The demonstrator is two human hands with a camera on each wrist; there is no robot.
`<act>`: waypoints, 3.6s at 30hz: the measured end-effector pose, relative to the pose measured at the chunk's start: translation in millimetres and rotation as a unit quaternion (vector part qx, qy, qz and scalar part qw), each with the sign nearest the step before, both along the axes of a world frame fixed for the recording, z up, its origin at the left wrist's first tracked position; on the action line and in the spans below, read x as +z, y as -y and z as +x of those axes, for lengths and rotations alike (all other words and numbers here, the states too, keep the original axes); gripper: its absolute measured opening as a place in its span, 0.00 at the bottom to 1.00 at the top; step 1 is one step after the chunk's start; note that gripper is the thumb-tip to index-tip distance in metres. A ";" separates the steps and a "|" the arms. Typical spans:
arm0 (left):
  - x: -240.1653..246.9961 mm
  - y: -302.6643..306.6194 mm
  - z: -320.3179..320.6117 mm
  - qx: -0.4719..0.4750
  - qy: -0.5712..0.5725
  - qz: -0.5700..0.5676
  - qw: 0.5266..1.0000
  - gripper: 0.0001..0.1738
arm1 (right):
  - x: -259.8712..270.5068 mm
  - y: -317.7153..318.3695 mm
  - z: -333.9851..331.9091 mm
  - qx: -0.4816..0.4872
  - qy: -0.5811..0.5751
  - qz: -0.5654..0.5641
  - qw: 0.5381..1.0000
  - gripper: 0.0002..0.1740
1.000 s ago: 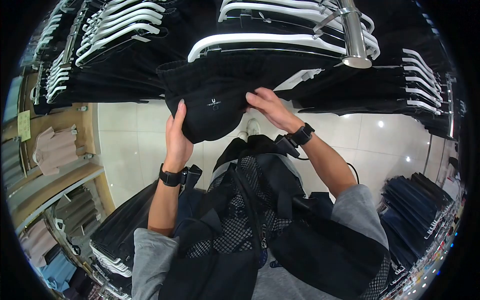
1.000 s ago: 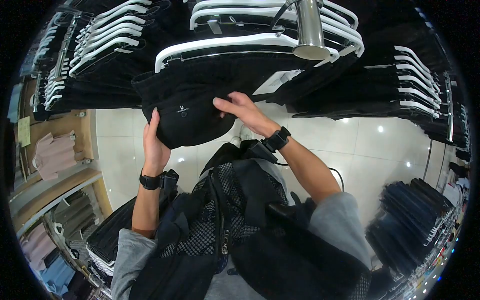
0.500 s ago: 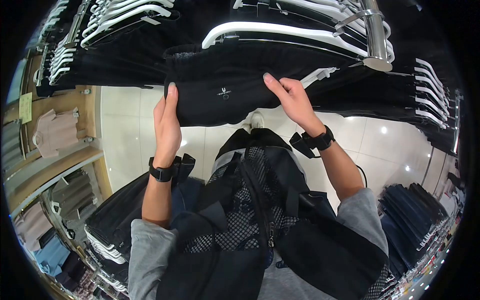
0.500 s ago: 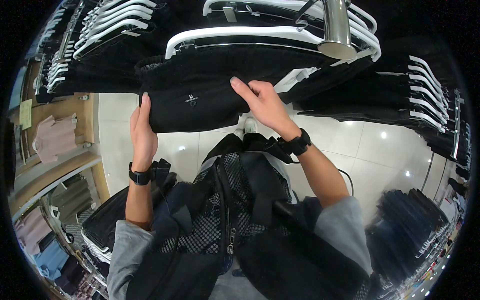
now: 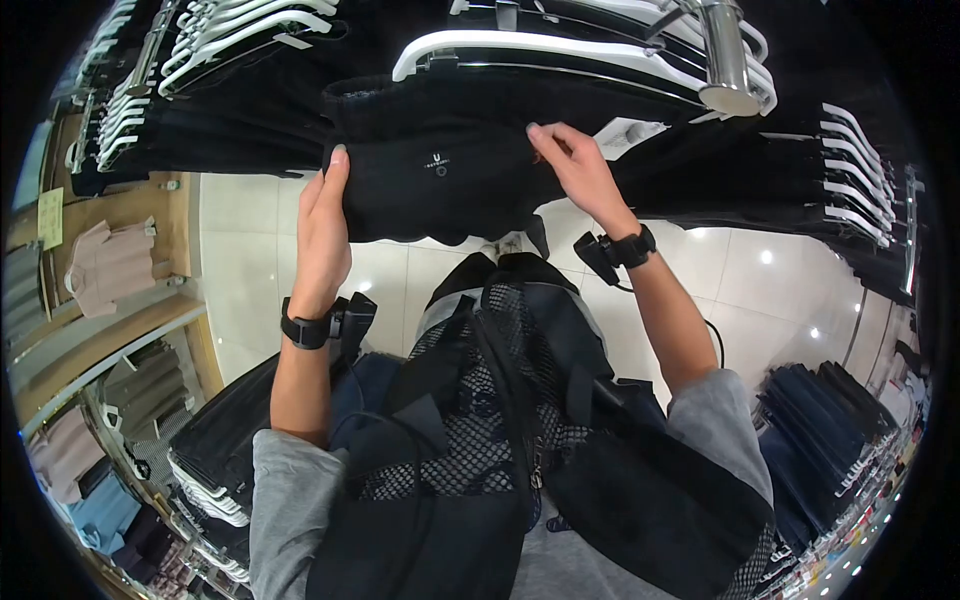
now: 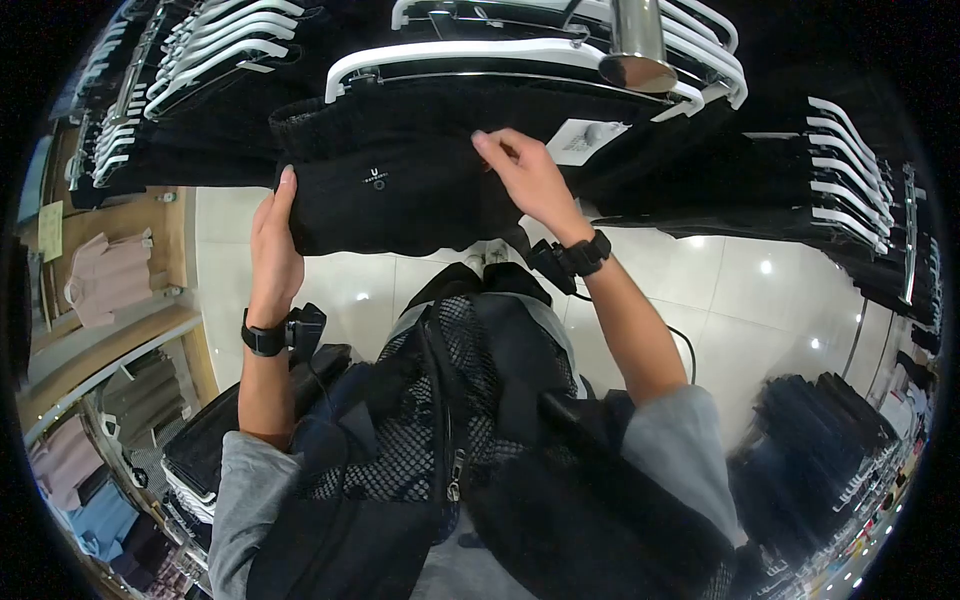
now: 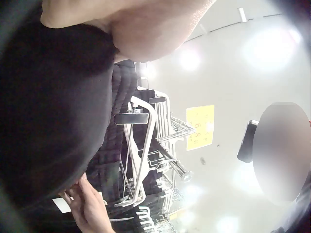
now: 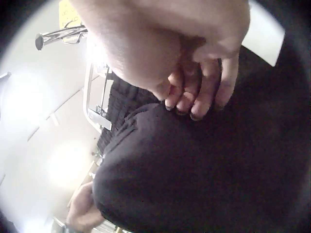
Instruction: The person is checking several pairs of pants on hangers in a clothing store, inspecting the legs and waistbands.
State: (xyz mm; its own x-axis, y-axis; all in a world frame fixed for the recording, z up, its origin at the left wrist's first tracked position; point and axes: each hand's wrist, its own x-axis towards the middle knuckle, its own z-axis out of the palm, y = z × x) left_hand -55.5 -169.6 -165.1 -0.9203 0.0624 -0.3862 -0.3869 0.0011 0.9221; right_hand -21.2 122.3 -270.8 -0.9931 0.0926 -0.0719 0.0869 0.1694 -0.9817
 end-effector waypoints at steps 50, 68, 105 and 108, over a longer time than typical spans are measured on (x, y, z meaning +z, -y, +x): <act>4.7 22.1 -115.6 -0.170 -0.072 -0.017 0.983 0.24 | -113.9 89.7 146.3 -0.139 0.119 -0.587 0.789 0.31; 7.6 35.5 -105.9 -0.238 -0.004 0.168 0.957 0.27 | 26.9 109.8 190.8 -0.059 0.129 -0.266 0.953 0.33; -36.6 56.5 25.3 -0.265 0.171 0.296 0.901 0.24 | 90.1 165.3 133.9 -0.191 0.123 -0.351 0.908 0.39; -26.7 53.4 23.7 -0.275 0.165 0.278 0.906 0.28 | 92.6 169.2 128.3 -0.199 0.100 -0.348 0.911 0.37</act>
State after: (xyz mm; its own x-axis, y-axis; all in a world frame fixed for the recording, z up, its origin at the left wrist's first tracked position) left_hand -31.8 -223.1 -191.8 -0.5317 0.7451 -0.4025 -0.7226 -0.1513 0.6744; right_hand 107.0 -47.0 -178.2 -0.8519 0.3049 -0.4258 0.1944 -0.5707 -0.7978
